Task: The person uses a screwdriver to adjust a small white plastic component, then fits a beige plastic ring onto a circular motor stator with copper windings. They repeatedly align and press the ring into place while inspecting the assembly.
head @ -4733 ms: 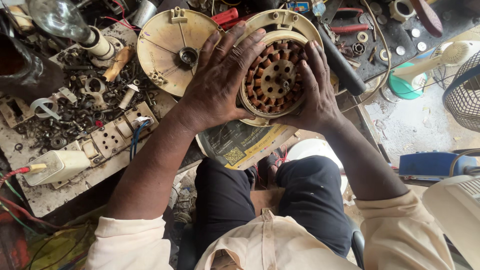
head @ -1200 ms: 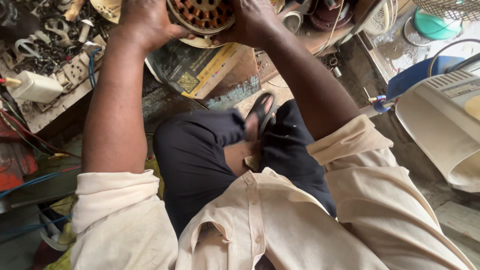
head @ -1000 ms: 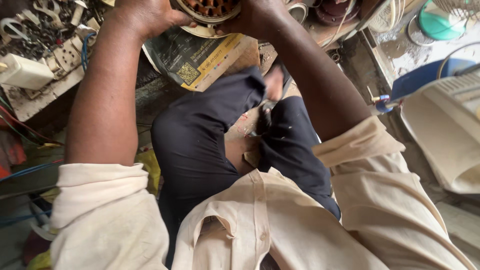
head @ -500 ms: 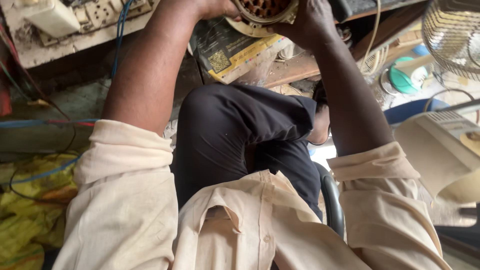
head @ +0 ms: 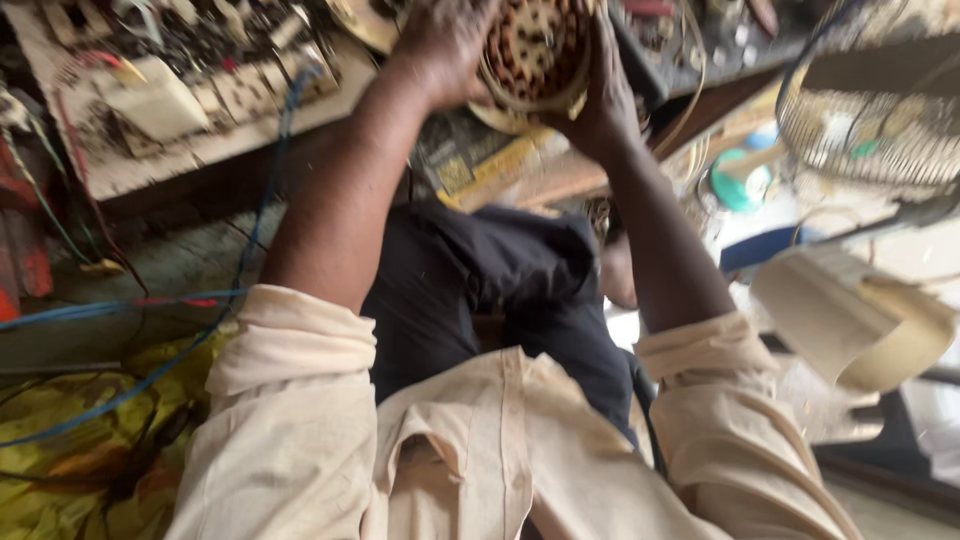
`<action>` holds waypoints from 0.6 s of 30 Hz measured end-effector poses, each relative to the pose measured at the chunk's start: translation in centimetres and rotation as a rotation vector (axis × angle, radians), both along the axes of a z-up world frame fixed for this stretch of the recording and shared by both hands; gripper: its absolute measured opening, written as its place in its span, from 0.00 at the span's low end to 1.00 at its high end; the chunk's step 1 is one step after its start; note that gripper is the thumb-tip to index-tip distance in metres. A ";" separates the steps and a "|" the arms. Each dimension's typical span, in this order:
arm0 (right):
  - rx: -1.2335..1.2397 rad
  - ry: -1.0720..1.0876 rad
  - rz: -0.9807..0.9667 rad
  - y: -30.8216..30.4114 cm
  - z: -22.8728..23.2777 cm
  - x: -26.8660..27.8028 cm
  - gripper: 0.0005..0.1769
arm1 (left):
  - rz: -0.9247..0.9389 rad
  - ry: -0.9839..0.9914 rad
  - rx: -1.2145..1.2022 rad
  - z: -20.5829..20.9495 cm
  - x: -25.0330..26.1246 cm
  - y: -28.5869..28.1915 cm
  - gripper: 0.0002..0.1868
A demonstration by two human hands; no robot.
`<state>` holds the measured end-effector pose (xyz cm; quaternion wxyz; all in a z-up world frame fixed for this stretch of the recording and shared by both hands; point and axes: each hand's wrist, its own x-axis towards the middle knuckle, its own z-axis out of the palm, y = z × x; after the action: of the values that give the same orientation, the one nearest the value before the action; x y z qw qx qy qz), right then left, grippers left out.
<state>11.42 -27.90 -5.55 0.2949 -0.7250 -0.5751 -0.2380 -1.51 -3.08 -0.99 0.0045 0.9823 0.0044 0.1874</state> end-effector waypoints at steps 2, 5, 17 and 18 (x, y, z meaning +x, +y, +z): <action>-0.017 0.061 -0.014 0.4 0.2 -0.2 0.78 | 0.008 0.005 -0.035 0.0 -0.3 0.4 0.78; -0.035 0.228 -0.081 0.0 0.1 -0.8 0.75 | -0.037 -0.018 -0.054 -0.8 -0.3 1.0 0.80; 0.429 0.416 -0.049 3.7 -2.2 1.0 0.34 | -0.225 -0.055 -0.094 0.0 0.1 3.6 0.77; 0.443 0.437 -0.041 3.9 -2.5 1.3 0.31 | -0.259 -0.067 -0.128 0.2 0.5 4.0 0.76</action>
<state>12.70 -24.03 -8.03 0.5575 -0.6885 -0.4177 -0.2017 -1.02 0.94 -0.82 0.0915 0.9655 -0.1107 0.2173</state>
